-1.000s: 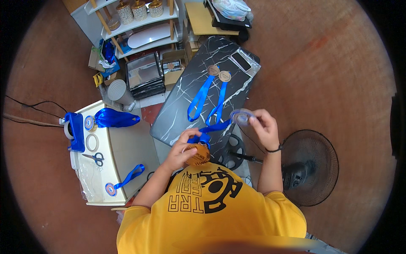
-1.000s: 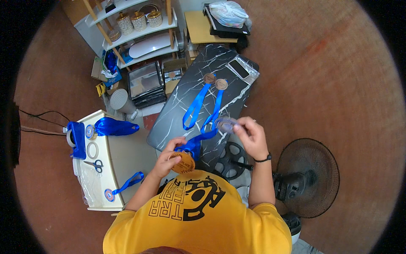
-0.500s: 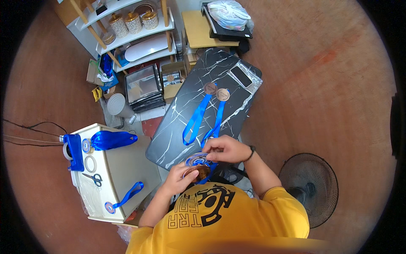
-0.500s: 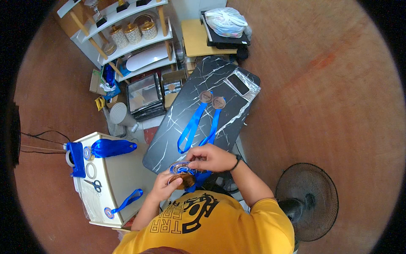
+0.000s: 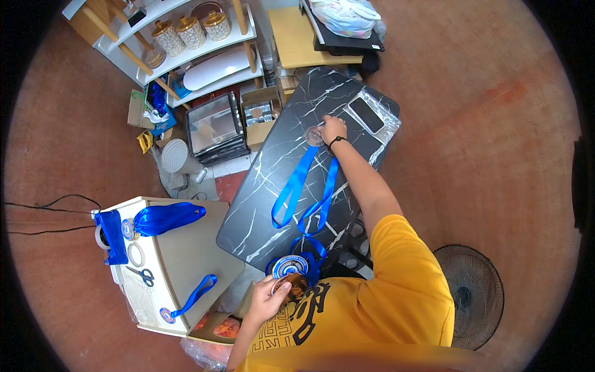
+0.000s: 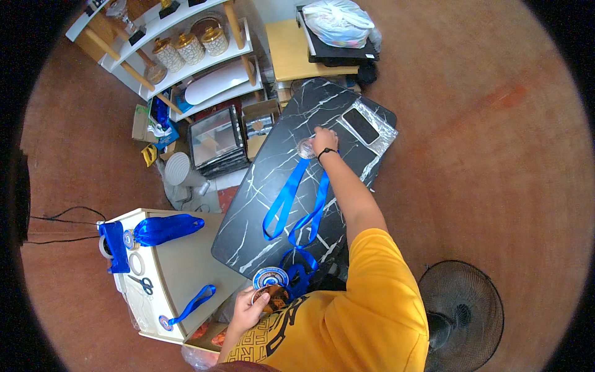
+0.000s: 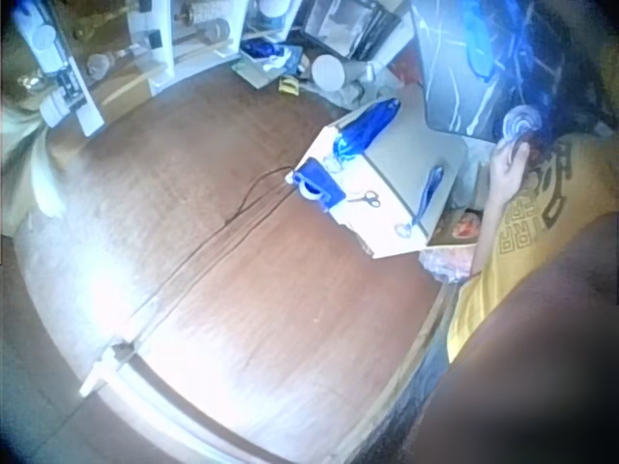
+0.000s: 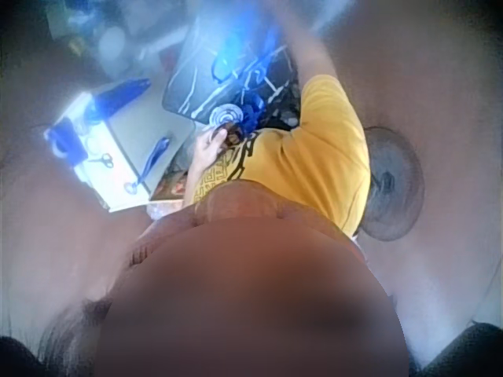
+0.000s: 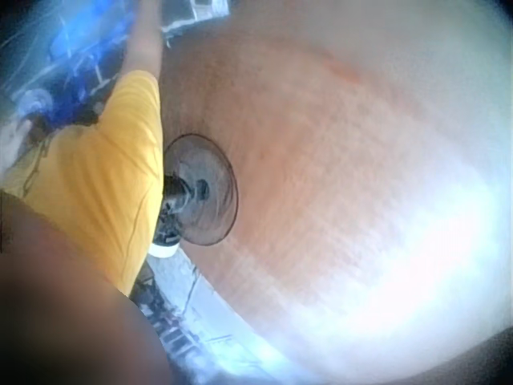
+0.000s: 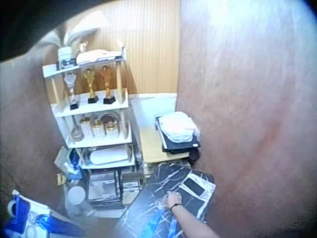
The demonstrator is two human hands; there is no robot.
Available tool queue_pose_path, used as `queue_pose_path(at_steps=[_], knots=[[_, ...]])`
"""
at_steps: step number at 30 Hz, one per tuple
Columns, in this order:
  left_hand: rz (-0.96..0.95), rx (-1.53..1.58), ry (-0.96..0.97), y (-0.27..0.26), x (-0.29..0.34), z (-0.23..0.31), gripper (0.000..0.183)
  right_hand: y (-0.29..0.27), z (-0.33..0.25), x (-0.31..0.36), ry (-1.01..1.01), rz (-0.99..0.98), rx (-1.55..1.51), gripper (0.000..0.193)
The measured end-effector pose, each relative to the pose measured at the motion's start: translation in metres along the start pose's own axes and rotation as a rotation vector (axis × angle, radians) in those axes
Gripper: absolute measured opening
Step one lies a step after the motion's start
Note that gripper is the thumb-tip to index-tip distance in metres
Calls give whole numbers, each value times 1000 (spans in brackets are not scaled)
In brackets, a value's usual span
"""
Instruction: The person attaches round medallions to blue ribbons on a marble-patterned table. They pick up each medallion, thread it onto a ribbon, and place the assembled medal on the table, repeating the process for several units.
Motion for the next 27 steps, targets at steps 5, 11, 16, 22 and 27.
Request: queue_pose_path(at_steps=[5,11,16,22,27], knots=[[27,19,-43,0,-5,-8,21,25,16,-27,2,-173,-30,28],[38,20,-77,1,-11,-12,23,36,18,-42,13,-140,-168,21],[16,14,-96,4,-17,-9,23,48,-5,-62,21,-123,-244,20],[34,9,-104,2,-21,-9,22,47,-16,-78,22,-102,-219,19],[56,-1,-49,-3,-23,-9,22,11,-40,-52,-171,60,-161,33]])
Point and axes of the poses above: each hand's wrist, its own x-axis away from the middle knuckle, its own y-axis out of the palm, z = x × y, the point moved 9 cm from there along -x, towards the middle knuckle, and after that the axes turned 6 degrees about -x, right-handed, at the moved point
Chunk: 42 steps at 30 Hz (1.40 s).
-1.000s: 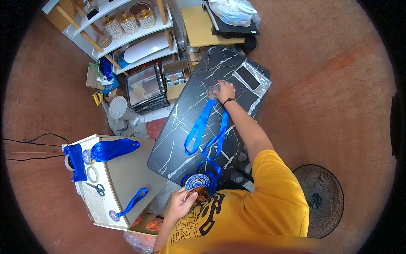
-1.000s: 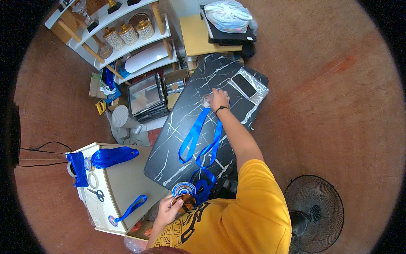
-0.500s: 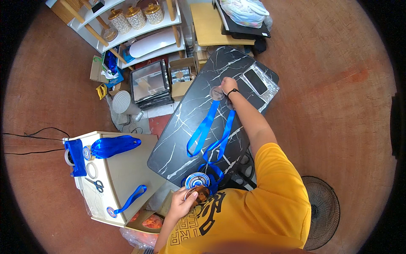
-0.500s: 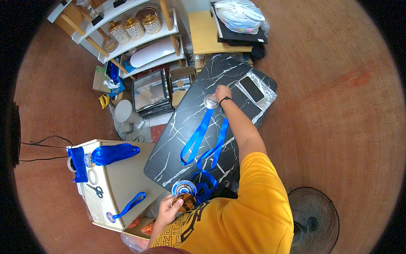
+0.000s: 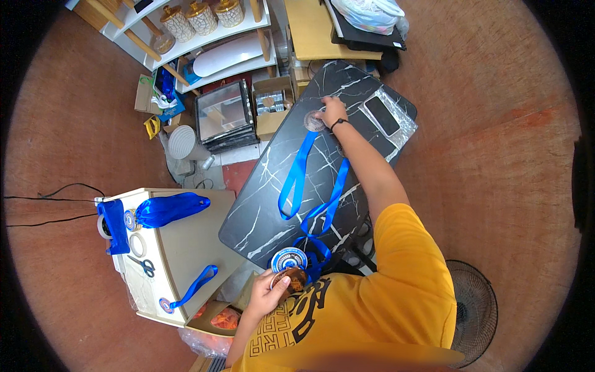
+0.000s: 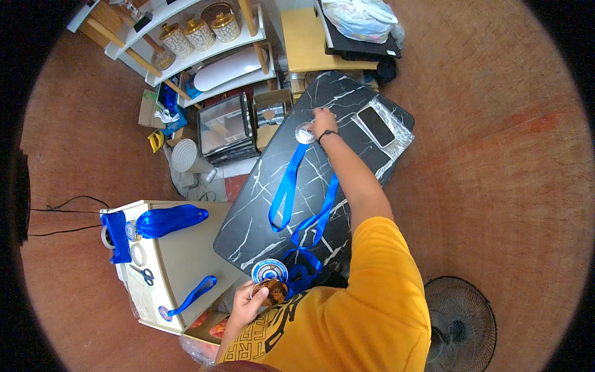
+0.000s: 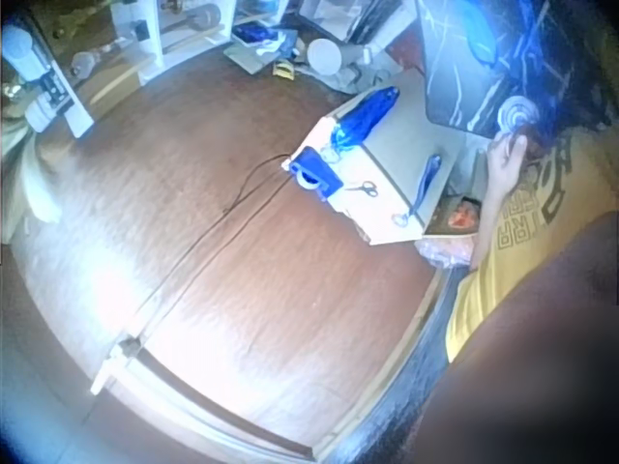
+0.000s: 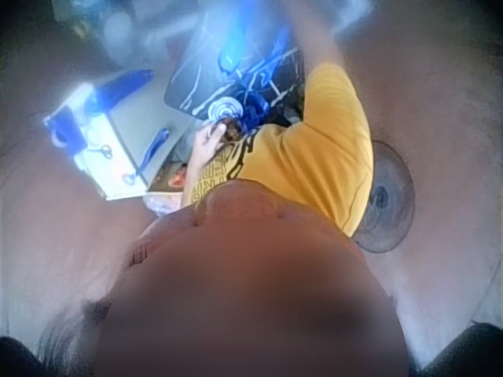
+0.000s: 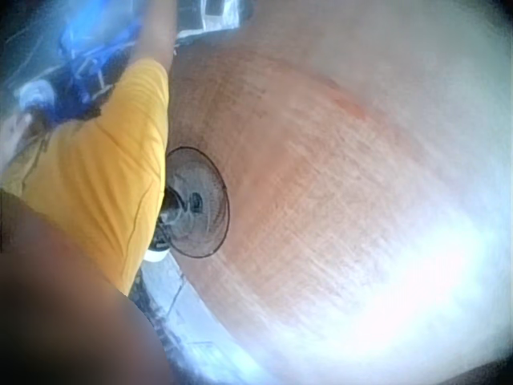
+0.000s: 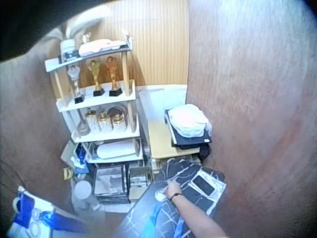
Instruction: The person attaches round medallions to blue ribbons on a marble-patterned table. They pick up each medallion, thread it onto a ribbon, and place the assembled medal on the table, repeating the process for several units.
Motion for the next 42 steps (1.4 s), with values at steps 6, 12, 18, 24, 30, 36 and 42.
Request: queue_pose_path(at_steps=[6,12,18,24,30,36,42], knots=[[-10,19,-12,1,0,-1,21,32,-88,130,-681,-385,13,35],[15,27,47,0,2,6,19,40,-112,238,-743,-364,-91,31],[0,-3,24,0,7,-4,20,60,-131,309,-610,-593,-102,32],[-21,-14,30,0,8,-4,19,56,-161,312,-622,-452,-167,29],[-35,18,73,3,4,1,17,38,-136,275,-453,-316,-107,29],[-35,27,86,1,4,-3,18,-46,19,157,120,174,149,20],[-42,32,90,3,5,-5,17,-53,97,112,252,118,13,16]])
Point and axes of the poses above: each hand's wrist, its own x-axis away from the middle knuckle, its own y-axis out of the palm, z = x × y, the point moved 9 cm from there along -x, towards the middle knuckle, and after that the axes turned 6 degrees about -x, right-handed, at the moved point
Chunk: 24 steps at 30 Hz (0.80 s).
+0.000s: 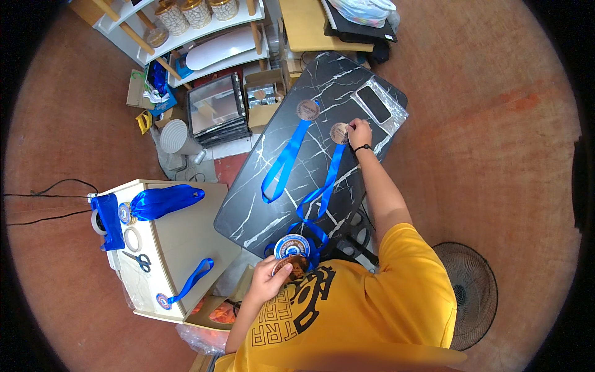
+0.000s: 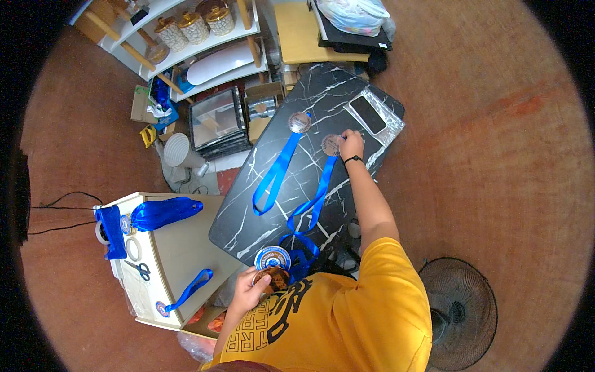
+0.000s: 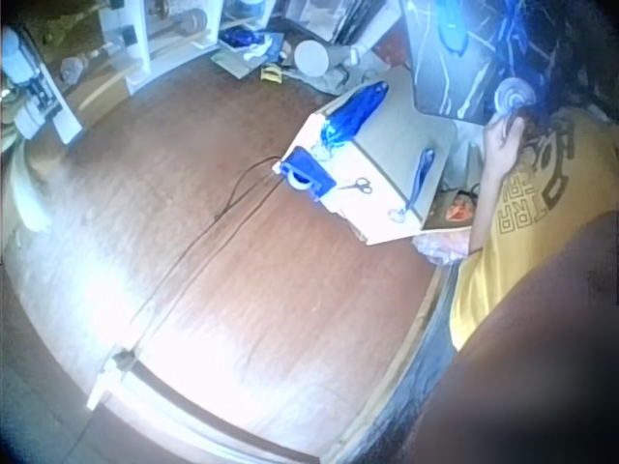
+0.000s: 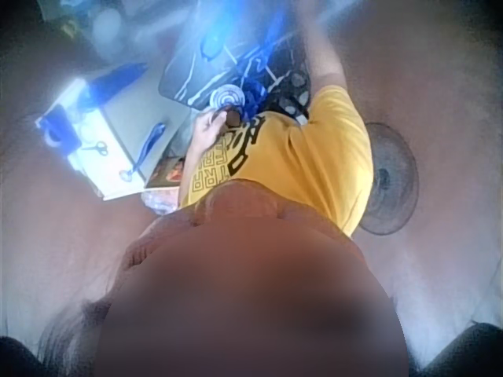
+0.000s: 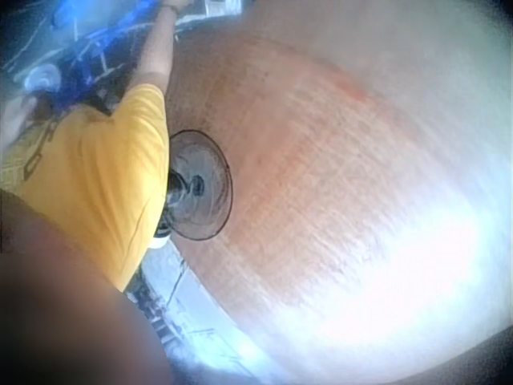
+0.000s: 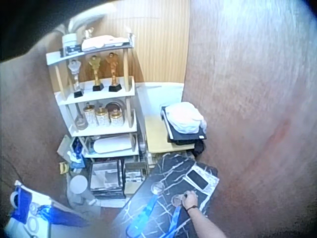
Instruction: The person attaches round medallions to blue ribbons on a marble-patterned table. They pick up each medallion, thread it onto a ribbon, and place the assembled medal on the table, repeating the process for several units.
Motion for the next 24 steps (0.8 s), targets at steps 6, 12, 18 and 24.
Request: queue_pose_path(at_steps=[6,12,18,24], knots=[[29,1,21,1,-2,4,17,29,-4,-26,38,-71,-142,11],[14,-56,-24,-1,-2,4,18,42,-32,-34,-70,-1,-358,8],[31,-50,-46,-3,1,2,18,52,-30,-44,-37,27,-382,10],[37,-59,-67,-5,4,0,18,56,-29,-58,-12,2,-262,10]])
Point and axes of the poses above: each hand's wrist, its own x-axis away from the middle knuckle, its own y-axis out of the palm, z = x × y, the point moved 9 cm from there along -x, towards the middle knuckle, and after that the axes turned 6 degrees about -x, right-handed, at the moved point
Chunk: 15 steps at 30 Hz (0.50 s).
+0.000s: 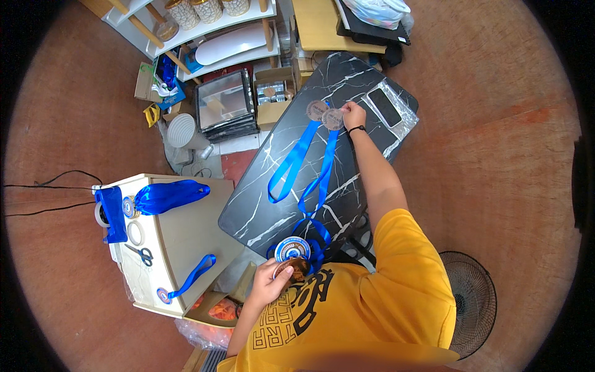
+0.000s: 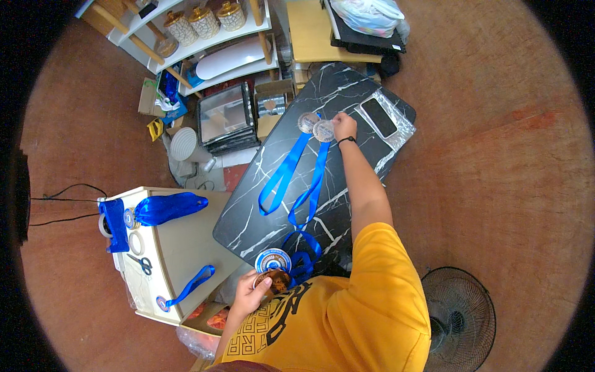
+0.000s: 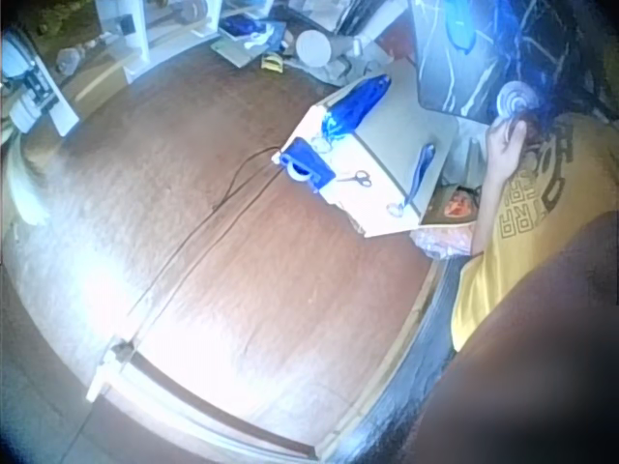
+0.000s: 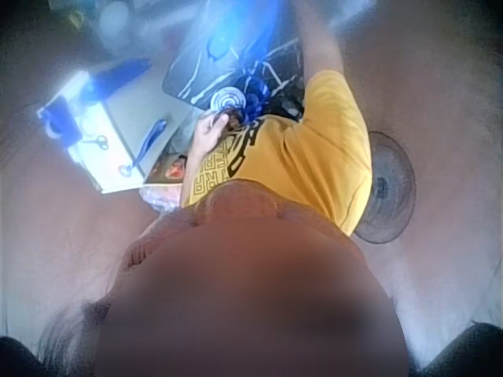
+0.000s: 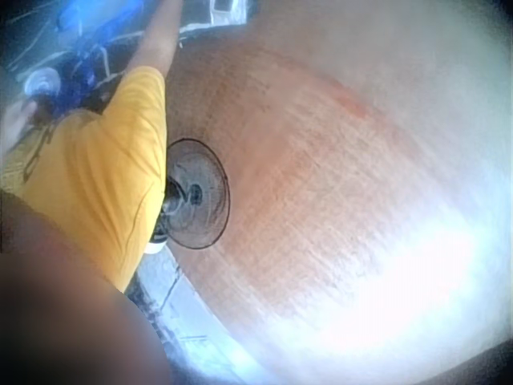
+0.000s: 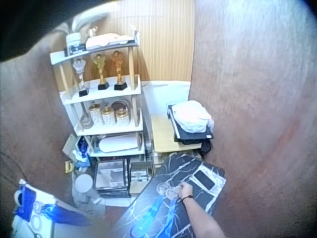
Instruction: The person attaches round medallions to blue ribbons on a marble-patterned table. They pick up each medallion, thread it onto a ribbon, and place the assembled medal on the table, repeating the process for several units.
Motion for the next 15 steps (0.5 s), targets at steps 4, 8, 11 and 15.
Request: queue_pose_path(at_steps=[4,8,11,15], knots=[[-3,16,2,1,0,-1,18,-2,-1,-3,-21,-6,47,11],[-10,-1,-1,2,0,-4,18,-2,0,-3,73,-79,26,15],[-5,-11,-2,3,2,-5,18,-28,-25,11,-46,126,-2,21],[-7,36,-33,6,3,-9,24,-9,-74,76,-394,-255,7,31]])
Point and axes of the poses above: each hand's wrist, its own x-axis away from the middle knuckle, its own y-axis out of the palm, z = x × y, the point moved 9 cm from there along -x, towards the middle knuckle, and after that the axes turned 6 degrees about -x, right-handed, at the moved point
